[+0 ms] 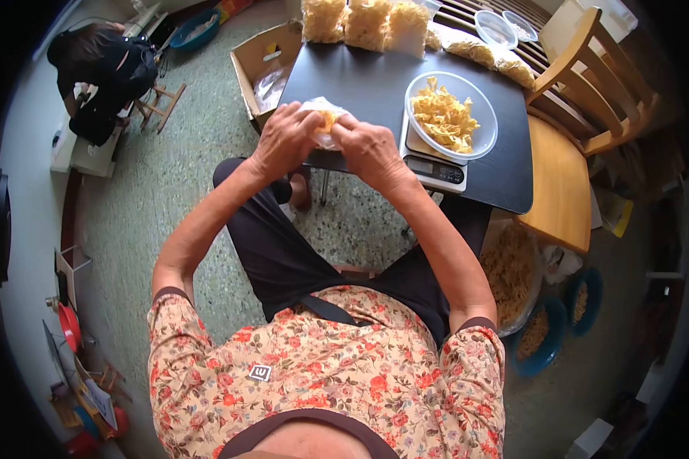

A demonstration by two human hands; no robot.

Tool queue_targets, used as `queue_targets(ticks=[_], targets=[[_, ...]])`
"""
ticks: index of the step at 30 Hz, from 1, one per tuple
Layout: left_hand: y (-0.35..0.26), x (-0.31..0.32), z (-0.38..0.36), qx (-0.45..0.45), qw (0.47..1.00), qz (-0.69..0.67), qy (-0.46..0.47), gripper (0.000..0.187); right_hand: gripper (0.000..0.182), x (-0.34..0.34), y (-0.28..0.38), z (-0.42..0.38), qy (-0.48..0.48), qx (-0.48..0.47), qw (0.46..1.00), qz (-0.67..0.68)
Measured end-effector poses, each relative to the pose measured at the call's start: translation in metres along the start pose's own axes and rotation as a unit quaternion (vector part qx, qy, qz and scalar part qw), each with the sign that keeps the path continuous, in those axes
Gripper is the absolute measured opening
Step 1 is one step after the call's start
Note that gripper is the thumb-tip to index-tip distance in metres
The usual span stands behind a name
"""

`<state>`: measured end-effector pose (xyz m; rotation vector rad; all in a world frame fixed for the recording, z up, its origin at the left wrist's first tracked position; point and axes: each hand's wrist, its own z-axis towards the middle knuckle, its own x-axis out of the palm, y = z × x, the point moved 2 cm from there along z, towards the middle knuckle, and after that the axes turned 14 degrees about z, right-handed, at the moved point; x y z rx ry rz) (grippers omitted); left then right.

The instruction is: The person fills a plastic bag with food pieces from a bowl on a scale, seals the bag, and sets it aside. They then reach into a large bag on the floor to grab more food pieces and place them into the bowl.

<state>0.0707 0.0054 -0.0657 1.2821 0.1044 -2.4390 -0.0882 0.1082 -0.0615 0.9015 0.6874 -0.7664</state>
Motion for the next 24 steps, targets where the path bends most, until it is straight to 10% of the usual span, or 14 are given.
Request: queue_targets(ticks=[8, 17, 24], targets=[[-0.012, 0.003, -0.004, 0.003, 0.999, 0.038, -0.020, 0.048, 0.027, 0.003, -0.004, -0.004, 0.025, 0.010, 0.999, -0.026], [-0.013, 0.002, -0.003, -0.007, 0.999, 0.050, 0.016, 0.039, 0.031, -0.015, 0.012, 0.005, -0.143, 0.094, 0.954, 0.248], [-0.020, 0.002, -0.002, 0.007, 0.999, 0.040, -0.010, 0.044, 0.017, -0.001, -0.002, 0.020, -0.154, 0.147, 0.972, 0.098]])
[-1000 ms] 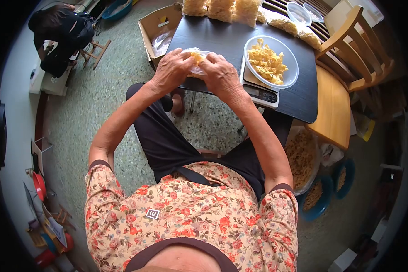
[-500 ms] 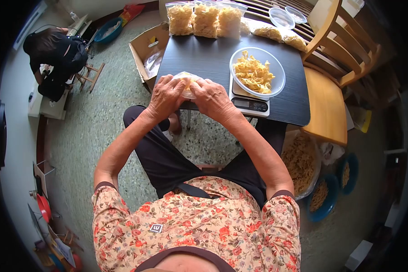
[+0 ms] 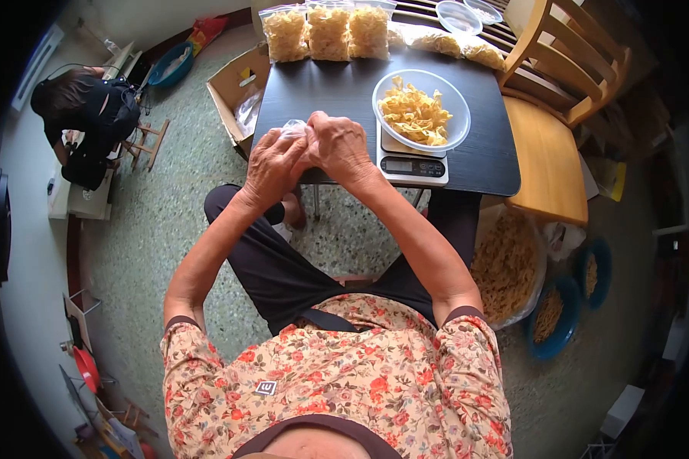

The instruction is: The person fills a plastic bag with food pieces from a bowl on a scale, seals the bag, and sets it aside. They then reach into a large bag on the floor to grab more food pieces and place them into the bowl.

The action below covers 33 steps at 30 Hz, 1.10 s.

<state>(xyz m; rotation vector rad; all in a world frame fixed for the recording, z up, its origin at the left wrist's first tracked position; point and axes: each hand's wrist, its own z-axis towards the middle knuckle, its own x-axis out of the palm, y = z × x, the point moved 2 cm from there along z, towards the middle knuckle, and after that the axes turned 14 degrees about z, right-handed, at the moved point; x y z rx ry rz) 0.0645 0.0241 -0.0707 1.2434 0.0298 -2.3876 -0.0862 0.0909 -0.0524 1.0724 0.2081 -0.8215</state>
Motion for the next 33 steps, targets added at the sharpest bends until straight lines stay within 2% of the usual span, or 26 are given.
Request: queue_targets(ticks=[3, 6, 8, 11, 14, 18, 20, 25, 27, 31, 33], targets=[[0.003, -0.002, 0.000, 0.013, 0.998, -0.051, -0.028, 0.038, 0.013, 0.001, -0.002, 0.003, -0.044, 0.014, 0.998, 0.045], [0.005, 0.000, 0.000, 0.024, 0.998, -0.044, 0.024, 0.035, 0.012, 0.004, 0.001, 0.000, -0.070, -0.005, 0.994, 0.081], [0.006, 0.001, 0.000, 0.022, 0.999, -0.037, 0.003, 0.021, 0.013, 0.001, 0.004, 0.000, -0.073, -0.015, 0.993, 0.096], [0.005, 0.001, 0.000, 0.036, 0.999, -0.038, -0.004, 0.020, 0.016, -0.001, 0.001, -0.003, -0.029, -0.023, 0.995, 0.092], [-0.002, 0.002, 0.001, 0.036, 0.999, -0.036, -0.006, 0.020, 0.017, 0.000, -0.009, -0.003, -0.039, -0.015, 0.997, 0.067], [-0.004, 0.005, 0.004, 0.063, 0.995, -0.069, 0.025, 0.021, 0.016, 0.008, -0.002, -0.004, -0.074, 0.032, 0.987, 0.138], [-0.005, 0.002, 0.009, 0.062, 0.995, -0.071, -0.018, 0.023, 0.017, 0.012, 0.004, -0.004, -0.099, 0.031, 0.982, 0.158], [0.002, -0.004, 0.013, 0.047, 0.990, -0.112, 0.076, 0.030, 0.017, 0.015, 0.007, -0.003, -0.113, 0.022, 0.976, 0.187], [0.003, -0.002, 0.017, 0.035, 0.985, -0.063, 0.155, 0.038, 0.017, 0.018, 0.007, -0.002, -0.142, 0.008, 0.970, 0.197], [0.001, 0.009, 0.020, 0.025, 0.988, -0.054, 0.146, 0.038, 0.016, 0.017, 0.006, 0.002, -0.148, 0.006, 0.971, 0.189], [0.000, 0.015, 0.021, -0.009, 0.987, -0.036, 0.157, 0.035, 0.015, 0.016, 0.007, 0.003, -0.146, 0.007, 0.970, 0.193]])
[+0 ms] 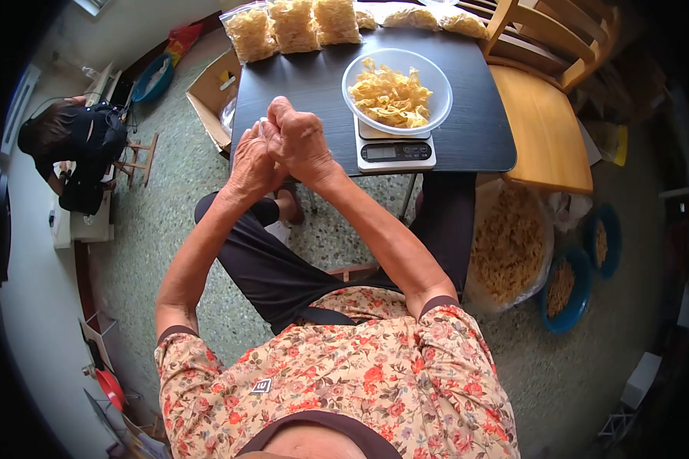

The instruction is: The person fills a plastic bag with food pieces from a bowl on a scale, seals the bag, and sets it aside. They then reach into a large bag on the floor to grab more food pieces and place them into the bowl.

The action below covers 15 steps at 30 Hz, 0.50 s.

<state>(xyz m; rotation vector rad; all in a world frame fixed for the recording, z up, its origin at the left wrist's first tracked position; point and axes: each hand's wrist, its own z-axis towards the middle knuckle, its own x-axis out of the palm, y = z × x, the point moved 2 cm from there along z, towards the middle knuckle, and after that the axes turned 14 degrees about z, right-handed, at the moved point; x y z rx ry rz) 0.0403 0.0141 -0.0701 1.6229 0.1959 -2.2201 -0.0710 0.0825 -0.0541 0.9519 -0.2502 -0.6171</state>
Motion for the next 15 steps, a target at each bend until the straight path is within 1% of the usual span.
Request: queue_targets(ticks=[3, 4, 5, 7, 8, 10, 11, 12, 13, 14, 15], targets=[[-0.003, 0.001, 0.002, 0.001, 1.000, -0.018, -0.005, 0.032, 0.016, -0.002, 0.001, 0.002, 0.009, 0.016, 1.000, 0.009], [-0.002, 0.002, 0.003, -0.005, 1.000, -0.003, 0.022, 0.032, 0.016, -0.003, 0.000, 0.002, 0.008, 0.018, 1.000, 0.007], [-0.003, 0.002, 0.003, -0.003, 1.000, -0.004, 0.023, 0.032, 0.016, -0.003, 0.001, 0.003, 0.010, 0.014, 1.000, -0.004], [-0.003, -0.002, 0.002, -0.008, 1.000, -0.003, 0.015, 0.038, 0.016, -0.006, 0.002, 0.003, 0.011, 0.010, 1.000, -0.015], [-0.003, -0.005, 0.001, -0.006, 1.000, -0.003, 0.016, 0.038, 0.015, -0.008, 0.003, 0.003, 0.015, 0.004, 0.999, -0.029], [-0.001, -0.016, -0.002, 0.004, 0.997, -0.077, 0.004, 0.045, 0.014, -0.013, 0.004, 0.002, 0.018, 0.000, 0.999, -0.043], [0.000, -0.022, -0.004, 0.004, 0.997, -0.078, 0.005, 0.045, 0.013, -0.016, 0.005, 0.003, 0.010, -0.022, 0.998, -0.059], [0.001, -0.031, -0.004, 0.007, 0.993, -0.119, 0.004, 0.042, 0.012, -0.018, 0.008, 0.003, 0.002, -0.044, 0.996, -0.075], [0.002, -0.038, -0.005, 0.010, 0.987, -0.160, 0.002, 0.041, 0.012, -0.020, 0.010, 0.002, 0.003, -0.043, 0.996, -0.074], [0.002, -0.045, -0.005, 0.013, 0.988, -0.154, -0.015, 0.030, 0.013, -0.023, 0.013, 0.002, 0.001, -0.039, 0.996, -0.077], [0.003, -0.052, -0.003, 0.010, 0.988, -0.152, -0.016, 0.030, 0.015, -0.025, 0.015, 0.002, 0.000, -0.035, 0.996, -0.080]])
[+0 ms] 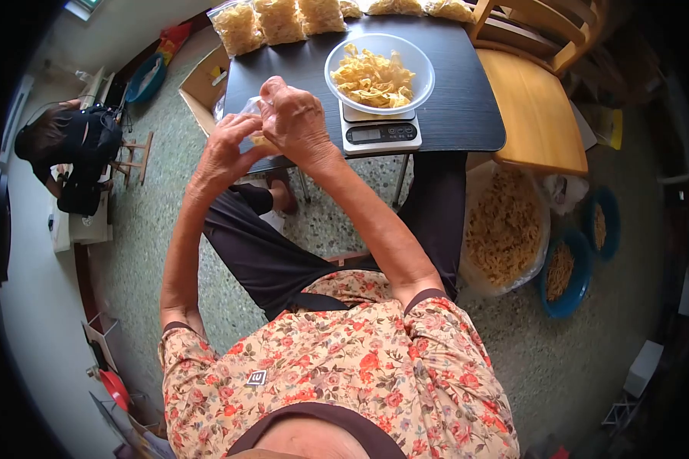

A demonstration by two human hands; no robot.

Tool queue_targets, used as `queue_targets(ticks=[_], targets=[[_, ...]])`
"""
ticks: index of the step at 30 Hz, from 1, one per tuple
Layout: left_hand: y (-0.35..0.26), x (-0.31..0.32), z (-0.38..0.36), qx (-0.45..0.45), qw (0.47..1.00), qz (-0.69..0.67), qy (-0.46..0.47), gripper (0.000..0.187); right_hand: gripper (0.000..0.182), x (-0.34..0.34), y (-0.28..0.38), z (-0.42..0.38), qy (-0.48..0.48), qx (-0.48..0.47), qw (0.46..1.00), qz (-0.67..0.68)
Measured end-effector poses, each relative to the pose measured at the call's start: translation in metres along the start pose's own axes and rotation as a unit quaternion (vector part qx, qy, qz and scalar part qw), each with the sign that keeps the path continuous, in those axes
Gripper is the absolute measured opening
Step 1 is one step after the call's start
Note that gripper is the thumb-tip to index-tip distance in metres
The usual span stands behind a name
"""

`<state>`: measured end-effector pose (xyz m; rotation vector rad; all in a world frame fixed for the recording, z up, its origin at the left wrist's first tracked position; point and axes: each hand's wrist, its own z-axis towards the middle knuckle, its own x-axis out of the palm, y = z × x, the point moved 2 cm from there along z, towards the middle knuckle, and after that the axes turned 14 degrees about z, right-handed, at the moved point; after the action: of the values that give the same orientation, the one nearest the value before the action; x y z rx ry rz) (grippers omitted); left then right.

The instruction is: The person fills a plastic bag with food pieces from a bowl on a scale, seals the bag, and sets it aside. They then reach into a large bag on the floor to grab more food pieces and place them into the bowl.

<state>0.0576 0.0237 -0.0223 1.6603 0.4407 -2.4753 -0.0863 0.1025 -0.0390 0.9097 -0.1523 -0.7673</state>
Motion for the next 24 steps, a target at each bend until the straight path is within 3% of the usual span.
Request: queue_targets(ticks=[3, 4, 9, 11, 16, 19, 21, 24], targets=[[0.002, -0.018, 0.005, 0.000, 0.999, -0.033, 0.005, 0.015, 0.021, -0.007, 0.009, 0.000, -0.008, 0.026, 0.999, 0.028], [-0.001, -0.025, 0.005, -0.038, 0.998, -0.043, 0.013, 0.011, 0.023, -0.009, 0.013, -0.001, -0.012, 0.052, 0.997, 0.056], [0.002, -0.032, 0.007, -0.043, 0.998, -0.044, -0.024, 0.010, 0.017, -0.015, 0.008, -0.005, -0.003, 0.044, 0.993, 0.107], [0.001, -0.038, 0.007, -0.064, 0.995, -0.074, -0.024, 0.012, 0.015, -0.020, 0.009, -0.008, 0.022, 0.102, 0.984, 0.141], [-0.015, -0.055, 0.005, -0.055, 0.991, -0.124, -0.020, 0.011, 0.021, -0.046, 0.026, -0.015, 0.074, 0.137, 0.972, 0.178], [-0.033, -0.064, 0.007, -0.024, 0.992, -0.119, -0.024, 0.012, 0.028, -0.066, 0.050, -0.023, 0.147, 0.032, 0.978, 0.141], [-0.052, -0.069, 0.010, 0.036, 0.990, -0.119, -0.065, 0.011, 0.026, -0.080, 0.063, -0.029, 0.156, 0.013, 0.981, 0.112], [-0.073, -0.071, 0.013, 0.035, 0.987, -0.146, -0.051, 0.011, 0.028, -0.096, 0.066, -0.035, 0.161, -0.057, 0.982, 0.078]])
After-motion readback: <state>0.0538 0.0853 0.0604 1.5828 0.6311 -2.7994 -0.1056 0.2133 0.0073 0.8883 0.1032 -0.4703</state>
